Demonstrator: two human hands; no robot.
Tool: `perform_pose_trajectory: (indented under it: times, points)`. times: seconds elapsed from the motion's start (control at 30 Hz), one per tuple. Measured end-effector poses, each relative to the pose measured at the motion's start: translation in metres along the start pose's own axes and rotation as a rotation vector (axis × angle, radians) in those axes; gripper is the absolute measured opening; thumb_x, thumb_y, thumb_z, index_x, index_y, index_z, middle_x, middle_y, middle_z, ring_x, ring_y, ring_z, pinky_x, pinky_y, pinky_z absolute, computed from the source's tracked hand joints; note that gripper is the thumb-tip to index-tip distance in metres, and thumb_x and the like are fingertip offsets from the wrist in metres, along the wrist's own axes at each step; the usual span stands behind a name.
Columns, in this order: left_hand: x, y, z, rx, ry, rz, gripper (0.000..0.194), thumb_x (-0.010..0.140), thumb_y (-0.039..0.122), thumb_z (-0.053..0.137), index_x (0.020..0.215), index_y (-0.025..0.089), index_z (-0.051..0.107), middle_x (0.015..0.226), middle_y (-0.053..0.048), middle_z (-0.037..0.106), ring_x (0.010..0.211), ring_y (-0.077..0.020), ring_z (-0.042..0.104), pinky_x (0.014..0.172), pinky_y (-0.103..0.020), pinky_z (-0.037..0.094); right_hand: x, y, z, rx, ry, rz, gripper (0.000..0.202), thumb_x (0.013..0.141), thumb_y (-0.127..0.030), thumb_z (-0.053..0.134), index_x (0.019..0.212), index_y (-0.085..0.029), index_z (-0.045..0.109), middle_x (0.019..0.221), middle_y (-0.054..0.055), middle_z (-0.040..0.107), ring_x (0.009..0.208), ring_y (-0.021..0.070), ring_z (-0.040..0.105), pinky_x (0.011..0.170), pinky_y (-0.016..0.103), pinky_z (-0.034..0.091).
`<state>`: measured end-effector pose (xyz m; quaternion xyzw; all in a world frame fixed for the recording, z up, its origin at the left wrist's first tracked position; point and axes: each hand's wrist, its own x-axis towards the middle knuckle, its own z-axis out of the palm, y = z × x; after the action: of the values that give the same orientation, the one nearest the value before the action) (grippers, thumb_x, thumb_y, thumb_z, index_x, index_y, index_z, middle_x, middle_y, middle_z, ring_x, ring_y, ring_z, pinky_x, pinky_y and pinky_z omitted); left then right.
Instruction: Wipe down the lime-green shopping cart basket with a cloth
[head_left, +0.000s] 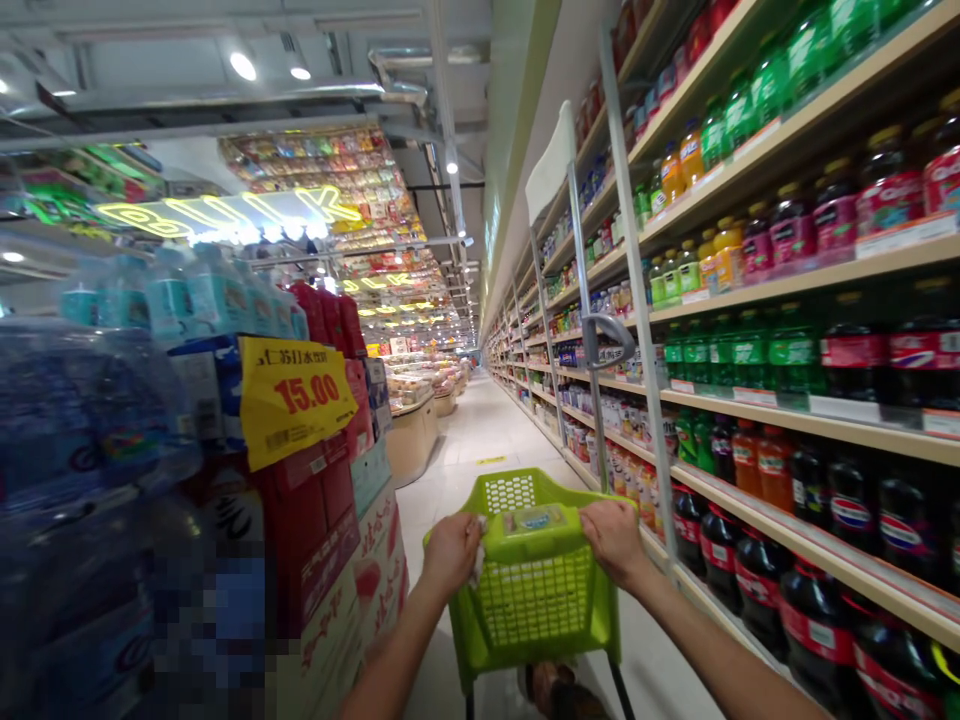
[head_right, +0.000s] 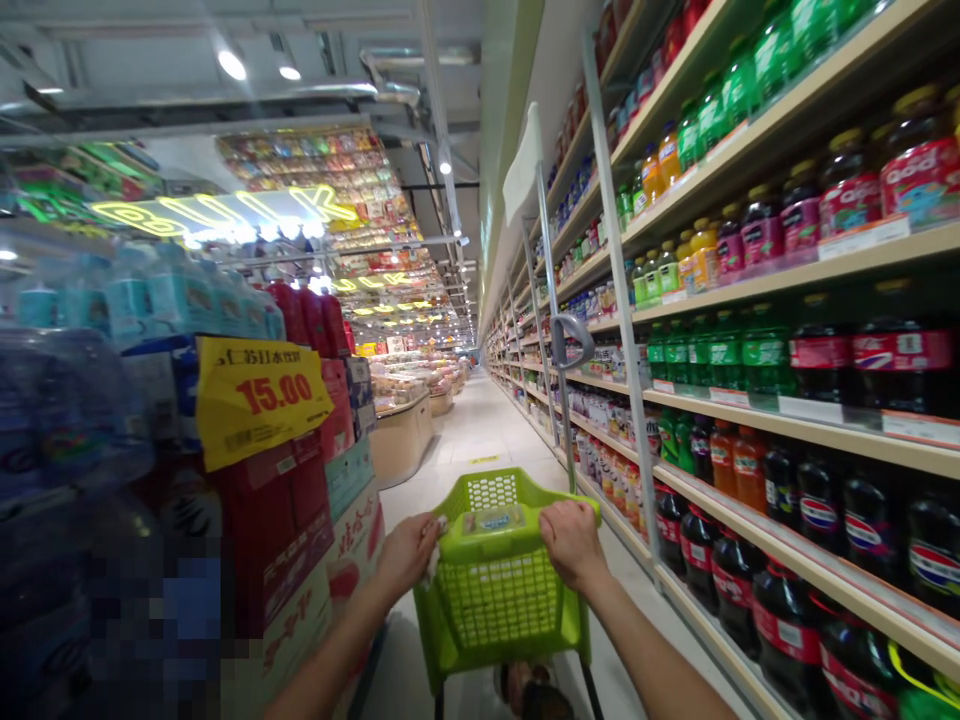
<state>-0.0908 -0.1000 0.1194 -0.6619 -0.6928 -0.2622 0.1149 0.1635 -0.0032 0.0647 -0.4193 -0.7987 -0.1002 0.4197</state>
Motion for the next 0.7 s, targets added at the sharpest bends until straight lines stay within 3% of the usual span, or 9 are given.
perform_pose_trajectory:
  times: [0.13, 0.2, 0.3, 0.4, 0.5, 0.57, 0.7]
  points:
    - [-0.002, 0.031, 0.022, 0.030, 0.083, 0.062, 0.032, 0.087, 0.026, 0.032, 0.096, 0.016, 0.061, 0.089, -0.006, 0.065, 0.088, -0.0191, 0.056, 0.080, -0.030, 0.039, 0.012, 0.010, 0.005, -0.108, -0.043, 0.113, 0.036, 0.087, -0.027, 0.029, 0.098, -0.020, 0.062, 0.105, 0.008, 0.062, 0.104, 0.0256, 0.049, 0.090, 0.048, 0.025]
    - [-0.002, 0.045, 0.032, 0.038, 0.102, 0.091, 0.032, 0.087, 0.024, 0.033, 0.104, 0.016, 0.059, 0.092, -0.007, 0.065, 0.090, -0.0200, 0.055, 0.083, -0.032, 0.039, 0.019, 0.000, 0.010, -0.102, -0.034, 0.133, 0.038, 0.086, -0.028, 0.029, 0.110, -0.020, 0.057, 0.119, 0.010, 0.055, 0.114, 0.0272, 0.044, 0.094, 0.052, 0.023]
    - [-0.003, 0.057, 0.039, 0.019, 0.094, 0.165, 0.032, 0.085, 0.023, 0.036, 0.108, 0.016, 0.057, 0.092, -0.008, 0.065, 0.090, -0.0203, 0.056, 0.087, -0.034, 0.039, 0.026, -0.028, 0.018, 0.005, -0.086, 0.003, 0.039, 0.087, -0.030, 0.027, 0.113, -0.023, 0.056, 0.122, 0.007, 0.054, 0.116, 0.0232, 0.044, 0.097, 0.049, 0.024]
    - [-0.007, 0.048, 0.033, -0.108, 0.084, 0.200, 0.031, 0.085, 0.025, 0.036, 0.105, 0.018, 0.058, 0.095, -0.007, 0.065, 0.092, -0.0192, 0.056, 0.094, -0.038, 0.033, 0.026, -0.045, 0.026, 0.079, -0.091, -0.020, 0.039, 0.088, -0.030, 0.027, 0.106, -0.024, 0.061, 0.115, 0.005, 0.060, 0.112, 0.0215, 0.048, 0.098, 0.047, 0.025]
    - [-0.011, 0.025, 0.022, -0.292, 0.139, 0.078, 0.032, 0.087, 0.029, 0.030, 0.094, 0.021, 0.061, 0.092, -0.003, 0.067, 0.088, -0.0170, 0.057, 0.097, -0.040, 0.030, 0.024, -0.041, 0.030, 0.109, -0.059, -0.020, 0.039, 0.087, -0.029, 0.027, 0.105, -0.023, 0.061, 0.115, 0.005, 0.060, 0.113, 0.0215, 0.047, 0.100, 0.047, 0.023]
    - [-0.010, 0.012, 0.018, -0.356, 0.136, -0.042, 0.034, 0.086, 0.031, 0.030, 0.083, 0.021, 0.061, 0.083, -0.002, 0.067, 0.081, -0.0169, 0.058, 0.092, -0.037, 0.035, 0.023, -0.037, 0.031, 0.113, -0.054, -0.024, 0.039, 0.086, -0.028, 0.027, 0.105, -0.023, 0.061, 0.116, 0.005, 0.059, 0.114, 0.0216, 0.047, 0.100, 0.048, 0.022]
    - [-0.006, 0.009, 0.024, -0.350, 0.124, -0.113, 0.033, 0.085, 0.031, 0.030, 0.072, 0.020, 0.058, 0.076, -0.002, 0.065, 0.077, -0.0169, 0.058, 0.092, -0.036, 0.035, 0.024, -0.046, 0.035, 0.062, -0.091, 0.017, 0.039, 0.085, -0.027, 0.028, 0.108, -0.022, 0.059, 0.120, 0.006, 0.057, 0.117, 0.0246, 0.044, 0.100, 0.053, 0.019]
